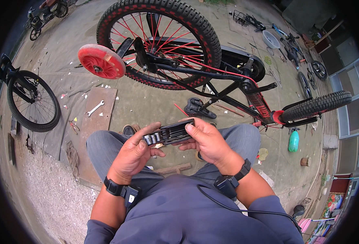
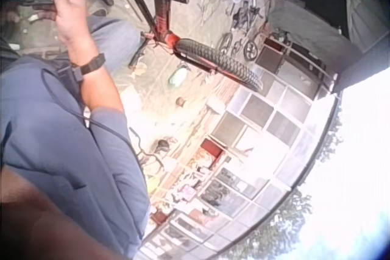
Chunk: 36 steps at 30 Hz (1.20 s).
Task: The person works on the rear wheel of a bicycle that is upside down on a stand. They use a multi-tool to adjust the rear derailleur and inspect the wheel hub and spokes.
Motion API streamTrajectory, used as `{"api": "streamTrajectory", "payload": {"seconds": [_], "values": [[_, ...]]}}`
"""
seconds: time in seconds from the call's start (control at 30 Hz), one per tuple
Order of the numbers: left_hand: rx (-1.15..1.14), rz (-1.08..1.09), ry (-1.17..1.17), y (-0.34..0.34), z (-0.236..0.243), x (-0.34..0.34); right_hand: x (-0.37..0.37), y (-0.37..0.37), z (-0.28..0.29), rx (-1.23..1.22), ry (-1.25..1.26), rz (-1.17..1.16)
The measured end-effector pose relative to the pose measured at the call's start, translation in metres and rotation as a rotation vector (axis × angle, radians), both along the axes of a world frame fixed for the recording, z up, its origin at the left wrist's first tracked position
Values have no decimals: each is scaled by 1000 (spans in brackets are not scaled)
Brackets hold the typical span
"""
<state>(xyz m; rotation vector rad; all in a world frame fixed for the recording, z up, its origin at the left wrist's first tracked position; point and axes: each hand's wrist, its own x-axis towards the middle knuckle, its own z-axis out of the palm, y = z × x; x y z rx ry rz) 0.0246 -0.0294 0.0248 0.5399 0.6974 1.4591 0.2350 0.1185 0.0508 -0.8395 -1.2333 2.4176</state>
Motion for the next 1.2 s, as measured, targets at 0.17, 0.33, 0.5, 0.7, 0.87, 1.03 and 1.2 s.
{"api": "streamTrajectory", "payload": {"seconds": [0.17,0.33,0.5,0.7,0.87,1.03,1.2], "values": [[-11,31,-196,0,-3,3,-1,1,2,-107,56,-14],[-13,34,-25,-4,-8,-1,0,3,1,-287,121,-40],[12,35,74,1,-1,2,-4,-3,2,-246,81,-70],[54,16,130,7,16,8,-8,-12,-2,-171,73,-129],[97,-49,104,6,18,13,-10,-15,-4,-73,28,-108],[33,93,406,9,11,22,-18,-24,-2,14,25,-40],[-12,248,701,13,-4,26,-22,-32,-7,28,39,20]]}}
